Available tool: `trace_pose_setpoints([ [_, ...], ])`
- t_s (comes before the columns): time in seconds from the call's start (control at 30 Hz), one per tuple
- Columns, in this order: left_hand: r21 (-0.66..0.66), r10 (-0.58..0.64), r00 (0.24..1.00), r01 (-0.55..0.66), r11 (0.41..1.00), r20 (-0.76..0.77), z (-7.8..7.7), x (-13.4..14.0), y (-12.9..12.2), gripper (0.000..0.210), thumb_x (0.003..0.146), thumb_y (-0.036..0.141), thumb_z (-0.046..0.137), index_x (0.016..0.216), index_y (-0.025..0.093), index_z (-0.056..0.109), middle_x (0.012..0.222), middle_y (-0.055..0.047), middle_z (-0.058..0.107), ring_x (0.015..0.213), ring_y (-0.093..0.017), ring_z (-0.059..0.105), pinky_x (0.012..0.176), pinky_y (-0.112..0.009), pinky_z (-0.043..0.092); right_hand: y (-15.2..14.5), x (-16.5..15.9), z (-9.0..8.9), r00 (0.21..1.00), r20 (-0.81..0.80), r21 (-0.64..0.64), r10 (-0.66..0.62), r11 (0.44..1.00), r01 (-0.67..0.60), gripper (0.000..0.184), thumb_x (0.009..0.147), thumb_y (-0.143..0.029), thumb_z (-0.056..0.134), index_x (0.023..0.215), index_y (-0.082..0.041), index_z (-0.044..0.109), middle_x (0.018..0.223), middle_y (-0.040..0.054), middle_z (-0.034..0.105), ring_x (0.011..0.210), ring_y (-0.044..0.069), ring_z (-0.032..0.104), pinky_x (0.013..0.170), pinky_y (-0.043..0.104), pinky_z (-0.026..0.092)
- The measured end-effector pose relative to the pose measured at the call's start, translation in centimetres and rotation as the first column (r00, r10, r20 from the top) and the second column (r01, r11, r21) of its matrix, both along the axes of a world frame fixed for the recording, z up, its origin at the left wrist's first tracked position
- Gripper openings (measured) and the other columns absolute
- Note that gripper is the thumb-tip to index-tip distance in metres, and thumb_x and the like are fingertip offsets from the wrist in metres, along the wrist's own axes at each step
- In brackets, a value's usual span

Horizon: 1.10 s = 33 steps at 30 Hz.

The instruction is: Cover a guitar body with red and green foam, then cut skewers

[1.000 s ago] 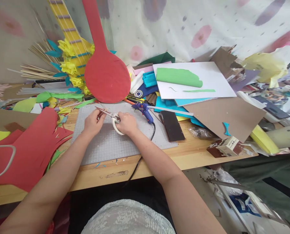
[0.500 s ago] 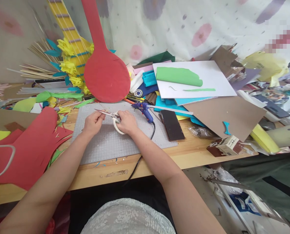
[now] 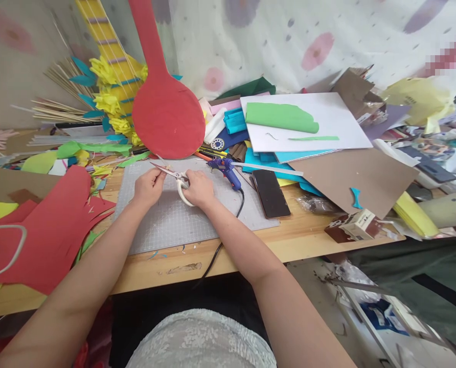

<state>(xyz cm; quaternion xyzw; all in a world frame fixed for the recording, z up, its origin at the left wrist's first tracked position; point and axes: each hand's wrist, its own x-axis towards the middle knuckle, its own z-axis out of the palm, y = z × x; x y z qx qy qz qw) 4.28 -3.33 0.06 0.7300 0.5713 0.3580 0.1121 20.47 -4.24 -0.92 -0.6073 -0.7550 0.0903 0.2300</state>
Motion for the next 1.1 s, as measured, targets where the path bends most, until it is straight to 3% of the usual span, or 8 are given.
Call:
trace_pose_setpoints([
  [0.13,-0.126,-0.136,0.980,0.155,0.980,0.145,0.5,-0.2,0.1,0.034,0.087,0.040,0.041,0.077,0.017,0.063,0.062,-0.002,0.055,0.058,-0.013,0.048,0.056,-0.025,0.035,-0.1,0.4,-0.4,0.996,-0.062,0.004,0.059,0.998,-0.058,0.011,0.078,-0.030,0.050,0.081,-0.020,0.053,0.082,0.0040,0.062,0.078,0.018,0.052,0.063,0.026,0.030],
  [0.27,-0.191,-0.262,0.921,0.323,0.927,0.289,1.1,-0.5,0.2,0.038,0.084,0.048,0.041,0.067,0.018,0.055,0.055,0.001,0.043,0.052,-0.011,0.039,0.052,-0.025,0.034,-0.4,0.7,-0.2,0.989,-0.098,-0.025,0.113,0.993,-0.116,0.011,0.077,-0.030,0.050,0.081,-0.020,0.052,0.080,0.0021,0.061,0.072,0.016,0.052,0.060,0.025,0.029],
  [0.47,-0.254,-0.310,0.890,0.402,0.880,0.335,1.8,-1.0,0.3,0.040,0.080,0.053,0.043,0.075,0.018,0.061,0.054,0.003,0.036,0.050,-0.010,0.032,0.048,-0.024,0.030,-0.6,0.8,0.3,0.994,-0.031,-0.092,0.100,0.990,-0.103,0.016,0.080,-0.034,0.049,0.083,-0.020,0.057,0.078,0.0025,0.064,0.069,0.016,0.055,0.058,0.025,0.028],
  [0.63,-0.280,-0.244,0.905,0.349,0.894,0.349,1.3,-1.0,0.5,0.033,0.084,0.043,0.041,0.079,0.017,0.060,0.052,0.004,0.035,0.044,-0.009,0.030,0.045,-0.024,0.027,-0.6,0.8,0.4,0.998,0.040,-0.096,0.056,0.994,-0.052,0.021,0.082,-0.037,0.049,0.081,-0.021,0.061,0.078,0.0051,0.067,0.069,0.017,0.057,0.059,0.027,0.027],
  [0.77,-0.201,-0.125,0.972,0.165,0.966,0.197,1.2,-0.3,0.0,0.028,0.085,0.035,0.040,0.068,0.018,0.055,0.056,0.001,0.047,0.052,-0.011,0.042,0.053,-0.025,0.034,-0.5,0.7,0.6,0.998,0.050,-0.108,0.038,0.994,-0.032,0.020,0.081,-0.036,0.050,0.081,-0.020,0.063,0.079,0.0057,0.068,0.068,0.017,0.058,0.058,0.027,0.027],
  [0.87,-0.093,-0.036,0.988,0.050,0.994,0.149,1.2,-0.1,-0.6,0.025,0.084,0.034,0.042,0.079,0.017,0.059,0.069,-0.002,0.059,0.062,-0.013,0.050,0.059,-0.025,0.037,-0.6,0.4,0.7,0.999,0.036,-0.111,0.028,0.994,-0.024,0.021,0.081,-0.036,0.049,0.083,-0.020,0.063,0.080,0.0060,0.069,0.070,0.018,0.059,0.058,0.027,0.027],
  [1.1,-0.110,-0.069,0.973,0.095,0.989,0.218,0.5,-0.9,-0.5,0.030,0.083,0.037,0.043,0.081,0.016,0.063,0.064,0.000,0.056,0.059,-0.013,0.048,0.057,-0.025,0.036,-0.7,0.2,0.4,0.998,-0.025,-0.140,0.064,0.988,-0.067,0.021,0.080,-0.038,0.051,0.089,-0.020,0.058,0.083,0.0054,0.068,0.071,0.018,0.058,0.057,0.025,0.027],
])
